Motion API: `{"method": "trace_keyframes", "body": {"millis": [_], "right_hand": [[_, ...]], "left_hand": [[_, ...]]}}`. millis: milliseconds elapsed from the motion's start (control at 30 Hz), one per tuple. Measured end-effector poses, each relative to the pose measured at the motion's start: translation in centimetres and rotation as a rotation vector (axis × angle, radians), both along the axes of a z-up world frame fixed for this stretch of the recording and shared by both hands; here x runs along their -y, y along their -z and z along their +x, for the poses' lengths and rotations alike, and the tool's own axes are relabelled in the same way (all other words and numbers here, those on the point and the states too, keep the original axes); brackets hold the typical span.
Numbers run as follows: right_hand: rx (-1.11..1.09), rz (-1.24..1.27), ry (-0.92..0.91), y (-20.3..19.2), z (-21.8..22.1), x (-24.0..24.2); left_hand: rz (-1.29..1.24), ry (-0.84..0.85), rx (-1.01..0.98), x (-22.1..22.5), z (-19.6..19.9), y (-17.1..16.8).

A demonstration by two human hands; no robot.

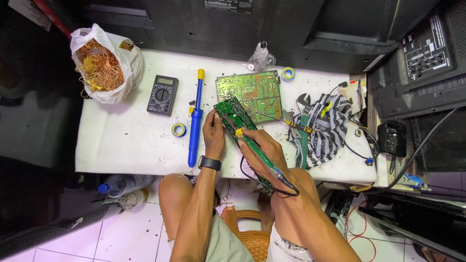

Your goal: Desoldering an electronic component from a circuit board using a soldering iron and a desoldering pump, then removing it with pliers.

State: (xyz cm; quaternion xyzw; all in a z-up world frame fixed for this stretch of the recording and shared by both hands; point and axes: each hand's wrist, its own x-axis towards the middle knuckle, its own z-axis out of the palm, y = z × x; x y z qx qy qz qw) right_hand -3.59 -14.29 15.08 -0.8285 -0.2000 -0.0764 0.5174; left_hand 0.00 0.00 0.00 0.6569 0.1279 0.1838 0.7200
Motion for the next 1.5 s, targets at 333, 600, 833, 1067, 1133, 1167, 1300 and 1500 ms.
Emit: {"method": "trace_keyframes", "body": {"millis": [333,600,833,1067,1133,1167,1300,1500], "right_hand": [[-0.053,0.023,0.013,0.0,0.1,-0.2],[-0.081,0.018,0.013,0.1,0.0,-0.1],[-0.094,0.035,-0.001,0.1,0.2,-0.1],[-0.094,0.035,-0.007,0.1,0.2,0.1],[-0.092,0.023,-0.008,0.2,0.2,0.1],[-0.084,0.013,-0.003,0.2,0.1,0.0],[-0.065,0.011,-0.016,0.1,0.3,0.1],[-0.02,0.144,0.002,2.1,0.4,0.4]], "left_hand": [[0.094,-0.098,-0.068,0.7,-0.5,-3.7],[0.154,-0.188,-0.145,0.9,-0.4,-4.0],[0.129,-0.164,-0.168,0.9,-0.2,-3.7],[0.182,-0.21,-0.217,1.1,-0.1,-3.5],[0.203,-0.218,-0.222,1.1,0.0,-3.1],[0.213,-0.221,-0.231,1.1,0.0,-3.1],[0.225,-0.272,-0.193,0.7,-0.1,-2.2],[0.164,-0.234,-0.174,1.2,-0.8,-4.0]]}}
